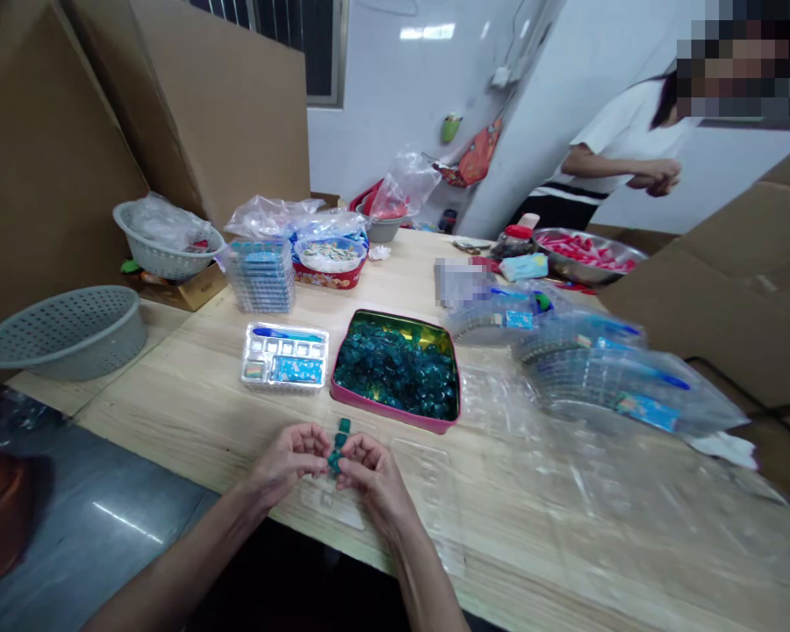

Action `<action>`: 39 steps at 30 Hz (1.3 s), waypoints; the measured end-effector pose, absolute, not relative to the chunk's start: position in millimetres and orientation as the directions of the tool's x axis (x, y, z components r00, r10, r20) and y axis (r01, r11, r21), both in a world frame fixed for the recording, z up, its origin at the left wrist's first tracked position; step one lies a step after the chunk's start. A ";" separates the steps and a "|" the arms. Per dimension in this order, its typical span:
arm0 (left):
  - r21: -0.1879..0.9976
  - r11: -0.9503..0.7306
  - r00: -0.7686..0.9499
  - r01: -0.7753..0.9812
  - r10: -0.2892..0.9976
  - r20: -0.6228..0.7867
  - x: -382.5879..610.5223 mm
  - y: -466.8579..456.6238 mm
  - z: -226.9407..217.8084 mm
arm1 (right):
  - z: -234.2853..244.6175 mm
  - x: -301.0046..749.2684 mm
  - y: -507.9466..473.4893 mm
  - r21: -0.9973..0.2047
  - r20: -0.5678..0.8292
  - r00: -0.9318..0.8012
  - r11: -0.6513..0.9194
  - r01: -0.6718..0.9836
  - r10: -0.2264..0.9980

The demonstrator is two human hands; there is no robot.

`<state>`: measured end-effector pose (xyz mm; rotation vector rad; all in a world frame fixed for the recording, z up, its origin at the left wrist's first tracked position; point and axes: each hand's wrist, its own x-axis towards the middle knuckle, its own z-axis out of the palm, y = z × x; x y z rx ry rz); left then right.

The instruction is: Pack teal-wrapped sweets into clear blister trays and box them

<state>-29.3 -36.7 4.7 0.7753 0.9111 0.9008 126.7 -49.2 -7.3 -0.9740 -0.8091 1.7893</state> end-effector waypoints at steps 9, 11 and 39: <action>0.882 0.402 0.304 -0.244 0.896 -0.324 -34.9 -31.4 -2.5 | -11.4 134.9 -48.5 -0.889 -0.304 -0.275 -0.376 -0.263 0.912; 0.910 0.373 0.312 -0.183 0.899 -0.306 -34.8 -29.2 -6.3 | -14.7 135.3 -47.3 -0.912 -0.298 -0.274 -0.358 -0.201 0.914; 0.720 -0.269 0.441 0.640 0.895 -0.058 -21.3 -51.0 -11.3 | -6.5 141.9 -48.1 -0.779 -0.088 -0.275 0.106 0.618 0.957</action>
